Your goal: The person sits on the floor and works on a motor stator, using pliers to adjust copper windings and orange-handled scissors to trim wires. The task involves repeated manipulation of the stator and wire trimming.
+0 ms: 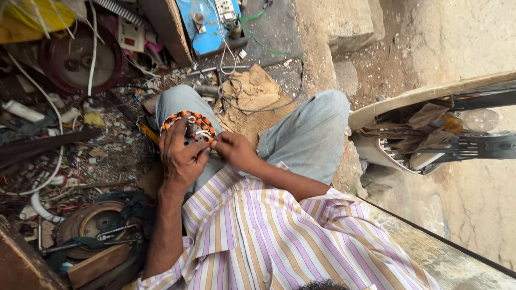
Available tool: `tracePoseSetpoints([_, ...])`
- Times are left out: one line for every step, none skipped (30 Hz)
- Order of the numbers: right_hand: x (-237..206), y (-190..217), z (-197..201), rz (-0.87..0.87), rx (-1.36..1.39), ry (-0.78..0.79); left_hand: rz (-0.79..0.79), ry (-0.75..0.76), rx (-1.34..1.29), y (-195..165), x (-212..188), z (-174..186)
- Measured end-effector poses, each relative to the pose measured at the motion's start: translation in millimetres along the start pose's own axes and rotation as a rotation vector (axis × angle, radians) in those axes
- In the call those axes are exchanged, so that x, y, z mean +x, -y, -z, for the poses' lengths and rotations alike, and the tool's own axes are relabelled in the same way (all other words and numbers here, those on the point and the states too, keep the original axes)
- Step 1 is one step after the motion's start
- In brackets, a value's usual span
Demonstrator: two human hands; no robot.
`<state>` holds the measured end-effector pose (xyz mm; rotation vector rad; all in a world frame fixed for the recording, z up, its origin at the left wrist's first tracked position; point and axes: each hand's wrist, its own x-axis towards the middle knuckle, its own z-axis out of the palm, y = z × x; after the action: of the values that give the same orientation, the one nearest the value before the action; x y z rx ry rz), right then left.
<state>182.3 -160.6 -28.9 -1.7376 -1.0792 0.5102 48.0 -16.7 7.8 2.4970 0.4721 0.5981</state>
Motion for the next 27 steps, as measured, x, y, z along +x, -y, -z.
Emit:
tracePoseSetpoints([2, -1, -4, -0.105, 0.088, 0.02, 0.002, 0.007, -0.003, 1, 0, 0])
tracePoseSetpoints([4, -2, -5, -0.217, 0.179, 0.041, 0.009, 0.02, -0.007, 2, 0, 0])
tracePoseSetpoints([4, -1, -5, -0.328, 0.271, 0.062, 0.014, 0.033, -0.012, 2, 0, 0])
tracePoseSetpoints([4, 0, -2, -0.432, 0.362, 0.085, 0.001, 0.017, -0.005, 2, 0, 0])
tracePoseSetpoints([3, 2, 2, -0.533, 0.451, 0.115, -0.009, -0.005, 0.003, 2, 0, 0])
tracePoseSetpoints([2, 4, 7, -0.239, 0.227, 0.057, -0.018, -0.021, 0.007, 2, -1, 0])
tracePoseSetpoints([-3, 6, 14, 0.046, 0.005, 0.004, -0.011, -0.002, 0.005, 2, -1, 0])
tracePoseSetpoints([-6, 8, 19, 0.331, -0.217, -0.041, -0.003, 0.018, 0.004, 2, -2, 0])
tracePoseSetpoints([-6, 9, 19, 0.368, -0.264, -0.038, 0.001, 0.031, 0.006, 2, -2, 0])
tracePoseSetpoints([-6, 9, 18, 0.409, -0.311, -0.039, 0.0, 0.022, 0.001, 2, -3, 1])
tracePoseSetpoints([-6, 9, 16, 0.449, -0.359, -0.042, -0.003, 0.015, -0.003, 2, -3, 1])
tracePoseSetpoints([-5, 8, 11, 0.175, -0.19, 0.002, -0.005, 0.01, -0.007, 2, -3, 1])
tracePoseSetpoints([-3, 7, 5, -0.099, -0.019, 0.051, -0.002, 0.011, -0.003, 2, -3, 1])
tracePoseSetpoints([-1, 7, 0, -0.371, 0.154, 0.102, -0.001, 0.013, 0.0, 2, -3, 2])
tracePoseSetpoints([0, 6, -3, -0.36, 0.154, 0.095, -0.001, 0.016, 0.0, 2, -4, 2])
tracePoseSetpoints([1, 7, -5, -0.351, 0.154, 0.086, -0.009, 0.015, -0.004, 2, -4, 3])
tracePoseSetpoints([1, 8, -5, -0.337, 0.154, 0.076, -0.02, 0.012, -0.006, 2, -4, 3])
tracePoseSetpoints([1, 9, -3, -0.318, 0.152, 0.065, -0.033, 0.004, -0.006, 2, -4, 4])
tracePoseSetpoints([0, 10, 1, -0.296, 0.151, 0.058, -0.029, -0.005, -0.009, 1, -5, 4])
tracePoseSetpoints([-1, 12, 5, -0.278, 0.15, 0.055, -0.02, -0.011, -0.014, 1, -5, 4])
tracePoseSetpoints([-3, 13, 10, -0.035, -0.005, -0.009, -0.011, -0.011, -0.023, 1, -5, 5])
tracePoseSetpoints([-5, 13, 14, 0.206, -0.161, -0.07, -0.01, -0.001, -0.027, 1, -5, 5])
tracePoseSetpoints([-6, 12, 16, 0.455, -0.316, -0.126, -0.009, 0.003, -0.029, 1, -5, 5])
tracePoseSetpoints([-6, 10, 15, 0.434, -0.342, -0.072, -0.01, 0.004, -0.027, 1, -5, 6])
tracePoseSetpoints([-5, 6, 13, 0.412, -0.367, -0.021, -0.002, 0.009, -0.026, 1, -4, 6])
tracePoseSetpoints([-3, 2, 8, 0.391, -0.391, 0.03, 0.005, 0.015, -0.023, 1, -4, 6])
tracePoseSetpoints([-1, -3, 3, 0.01, -0.014, 0.101, 0.013, 0.016, -0.019, 1, -4, 6])
